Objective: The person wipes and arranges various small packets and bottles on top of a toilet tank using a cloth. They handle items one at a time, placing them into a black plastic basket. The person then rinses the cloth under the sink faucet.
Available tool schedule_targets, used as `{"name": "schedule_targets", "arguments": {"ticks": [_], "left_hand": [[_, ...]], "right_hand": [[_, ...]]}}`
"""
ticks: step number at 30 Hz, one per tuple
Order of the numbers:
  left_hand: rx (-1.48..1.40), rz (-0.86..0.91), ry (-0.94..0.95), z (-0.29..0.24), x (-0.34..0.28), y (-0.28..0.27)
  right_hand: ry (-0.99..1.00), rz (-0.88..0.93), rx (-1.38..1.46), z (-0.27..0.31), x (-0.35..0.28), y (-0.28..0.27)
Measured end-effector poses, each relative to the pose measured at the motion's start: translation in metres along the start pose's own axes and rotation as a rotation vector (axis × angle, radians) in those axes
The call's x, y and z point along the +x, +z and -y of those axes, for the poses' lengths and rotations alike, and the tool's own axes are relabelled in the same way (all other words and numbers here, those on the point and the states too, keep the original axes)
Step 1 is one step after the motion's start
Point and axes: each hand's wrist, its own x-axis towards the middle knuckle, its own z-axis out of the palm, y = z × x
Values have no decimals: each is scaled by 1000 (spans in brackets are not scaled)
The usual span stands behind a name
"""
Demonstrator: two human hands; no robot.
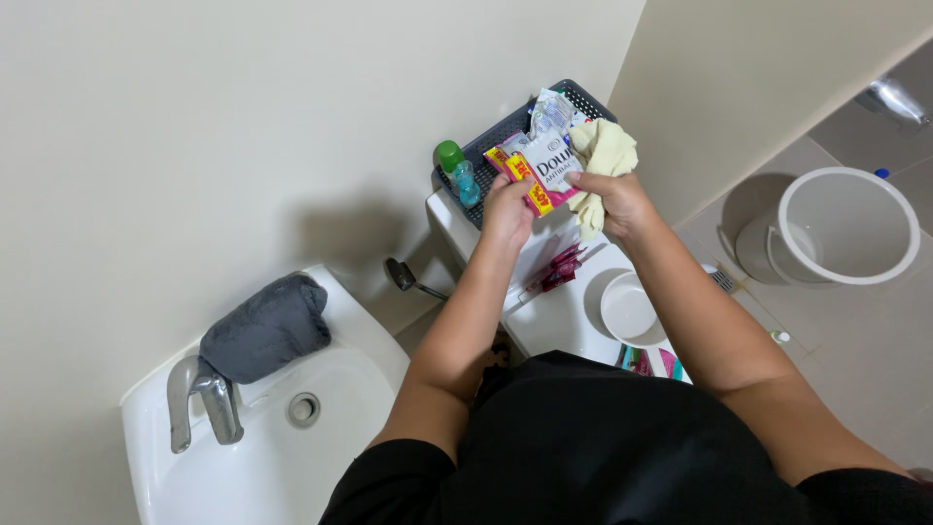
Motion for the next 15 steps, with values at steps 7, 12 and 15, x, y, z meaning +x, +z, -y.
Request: {"name": "schedule_targets", "arguments": {"ticks": [7,12,15], "left_hand": [[265,-229,54,-8,59,14],[563,-417,70,-14,69,32],[631,-414,27,-12,79,28]], "right_hand": [[-1,-113,-34,-53,72,-35],[50,-119,-155,-67,96,-36],[43,-144,-212,-77,113,-41]]}}
